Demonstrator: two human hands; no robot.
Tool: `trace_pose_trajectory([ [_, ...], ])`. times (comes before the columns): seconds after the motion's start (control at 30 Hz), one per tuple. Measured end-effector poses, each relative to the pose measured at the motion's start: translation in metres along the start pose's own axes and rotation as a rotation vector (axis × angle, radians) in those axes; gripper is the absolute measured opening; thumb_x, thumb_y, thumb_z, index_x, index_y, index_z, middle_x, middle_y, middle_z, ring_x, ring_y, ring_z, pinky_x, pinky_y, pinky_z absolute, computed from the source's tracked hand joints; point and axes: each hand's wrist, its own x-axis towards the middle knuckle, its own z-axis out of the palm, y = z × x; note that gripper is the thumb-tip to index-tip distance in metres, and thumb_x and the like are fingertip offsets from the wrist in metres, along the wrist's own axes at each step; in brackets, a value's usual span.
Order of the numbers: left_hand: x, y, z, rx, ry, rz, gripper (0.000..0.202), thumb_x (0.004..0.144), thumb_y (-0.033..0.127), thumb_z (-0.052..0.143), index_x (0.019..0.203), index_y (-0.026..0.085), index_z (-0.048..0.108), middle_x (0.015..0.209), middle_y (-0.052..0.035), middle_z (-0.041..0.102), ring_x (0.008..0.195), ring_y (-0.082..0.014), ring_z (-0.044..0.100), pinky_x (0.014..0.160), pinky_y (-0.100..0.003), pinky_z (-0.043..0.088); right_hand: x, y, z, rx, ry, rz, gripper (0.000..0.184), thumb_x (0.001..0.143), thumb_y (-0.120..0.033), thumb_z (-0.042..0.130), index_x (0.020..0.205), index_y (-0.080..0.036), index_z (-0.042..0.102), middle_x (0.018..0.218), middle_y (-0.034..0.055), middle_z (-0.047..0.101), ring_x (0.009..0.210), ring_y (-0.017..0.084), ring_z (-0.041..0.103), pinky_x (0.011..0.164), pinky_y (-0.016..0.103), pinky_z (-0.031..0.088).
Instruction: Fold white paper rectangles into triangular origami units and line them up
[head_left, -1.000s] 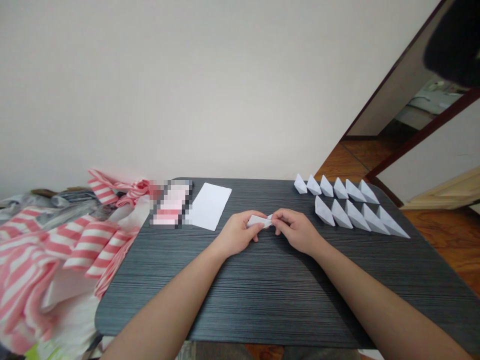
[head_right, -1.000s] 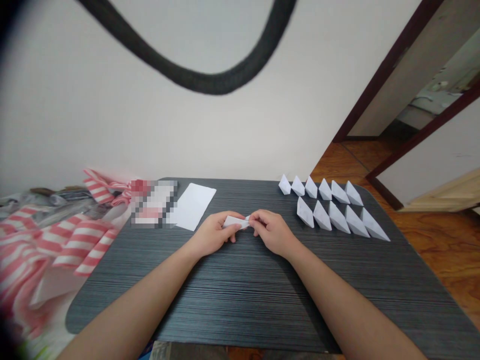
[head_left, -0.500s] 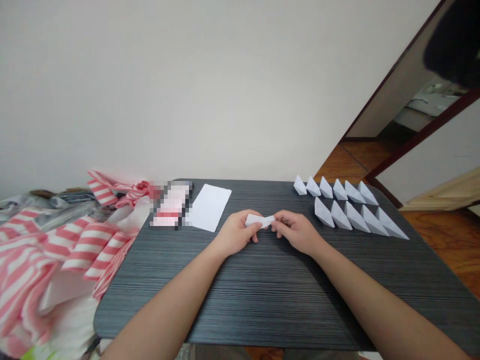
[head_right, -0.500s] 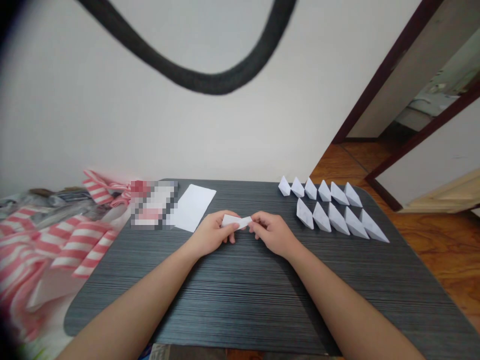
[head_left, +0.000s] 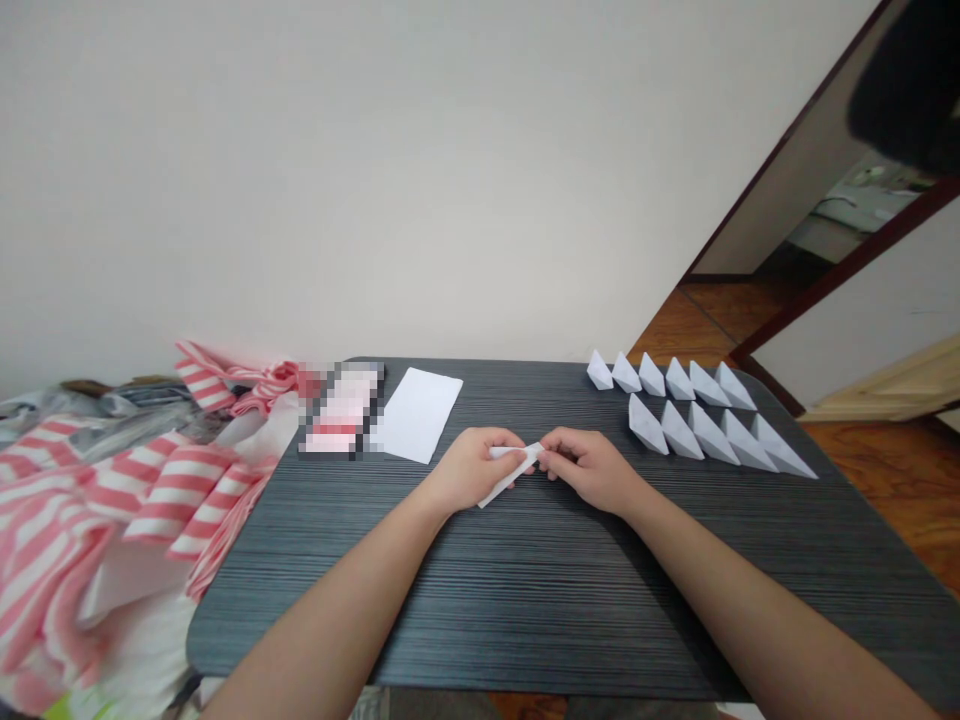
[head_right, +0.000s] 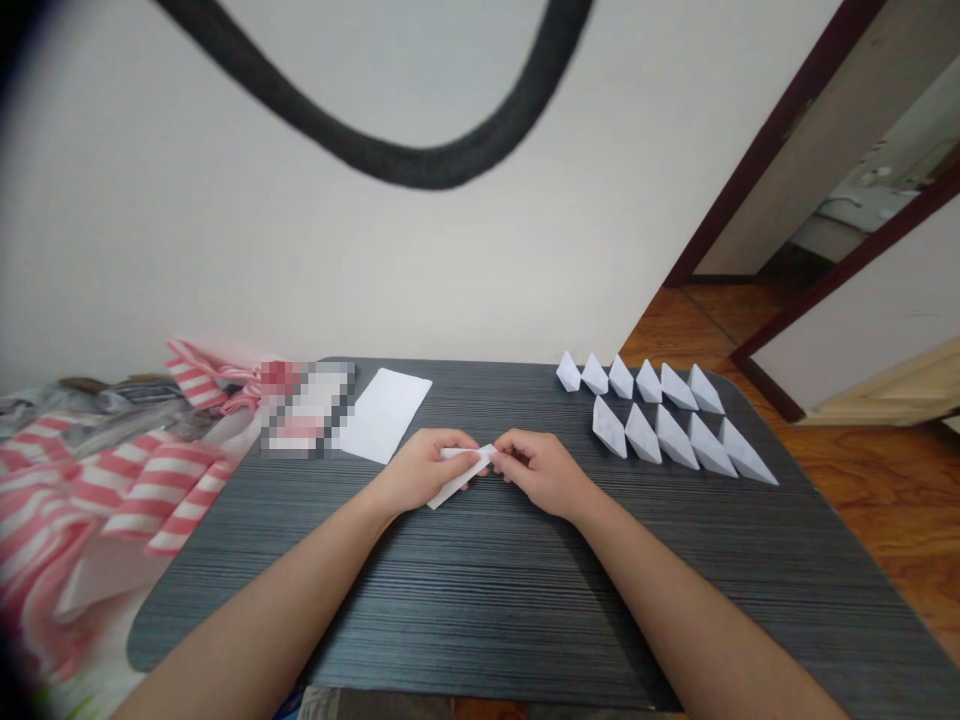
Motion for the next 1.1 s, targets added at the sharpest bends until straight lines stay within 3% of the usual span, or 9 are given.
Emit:
trace_pose_trajectory([
  [0.17, 0.0005, 0.0, 0.0004, -0.074, 0.011, -0.036, 0.026, 0.078, 0.036, 0.054, 0.085, 0.014, 0.065, 0.08, -0.0073, 0.069, 0.057, -0.0114, 0.057, 0.048, -0.02, 0.041, 0.0008, -0.0012, -0.0001, 0.015, 0.033, -0.071, 0.017, 0.087, -0.026, 0.051, 0.091, -0.02, 0.066, 0.078, 0.0032, 0.065, 0.06, 0.012, 0.06, 0.059, 0.025, 0.046],
  [0.77, 0.0026, -0.005, 0.0009, -0.103, 0.004, -0.017, 0.03, 0.078, 0.042, 0.056, 0.085, 0.015, 0.066, 0.079, -0.0072, 0.07, 0.062, -0.013, 0.06, 0.054, -0.022, 0.045, 0.0008, 0.0019, -0.0011, -0.043, 0.02, -0.173, 0.019, 0.088, -0.022, 0.048, 0.084, -0.021, 0.066, 0.077, 0.0039, 0.063, 0.067, 0.015, 0.061, 0.068, 0.029, 0.048],
  [0.93, 0.003, -0.0072, 0.0019, -0.1, 0.021, 0.029, 0.027, 0.08, 0.038, 0.054, 0.082, 0.014, 0.066, 0.079, -0.0074, 0.069, 0.062, -0.013, 0.059, 0.056, -0.023, 0.045, -0.0014, 0.0024, 0.0015, 0.096, 0.012, -0.036, 0.023, 0.091, -0.024, 0.043, 0.108, -0.019, 0.056, 0.066, 0.0001, 0.062, 0.058, 0.013, 0.06, 0.06, 0.026, 0.047],
  [1.1, 0.0015, -0.004, 0.0025, -0.062, 0.018, 0.064, 0.024, 0.079, 0.032, 0.053, 0.078, 0.012, 0.066, 0.072, -0.006, 0.067, 0.059, -0.0116, 0.057, 0.055, -0.022, 0.044, 0.0, -0.0003, 0.0039, 0.0, -0.032, -0.004, 0.017, 0.088, -0.022, 0.046, 0.08, -0.017, 0.06, 0.067, 0.0007, 0.063, 0.054, 0.01, 0.058, 0.055, 0.022, 0.044],
])
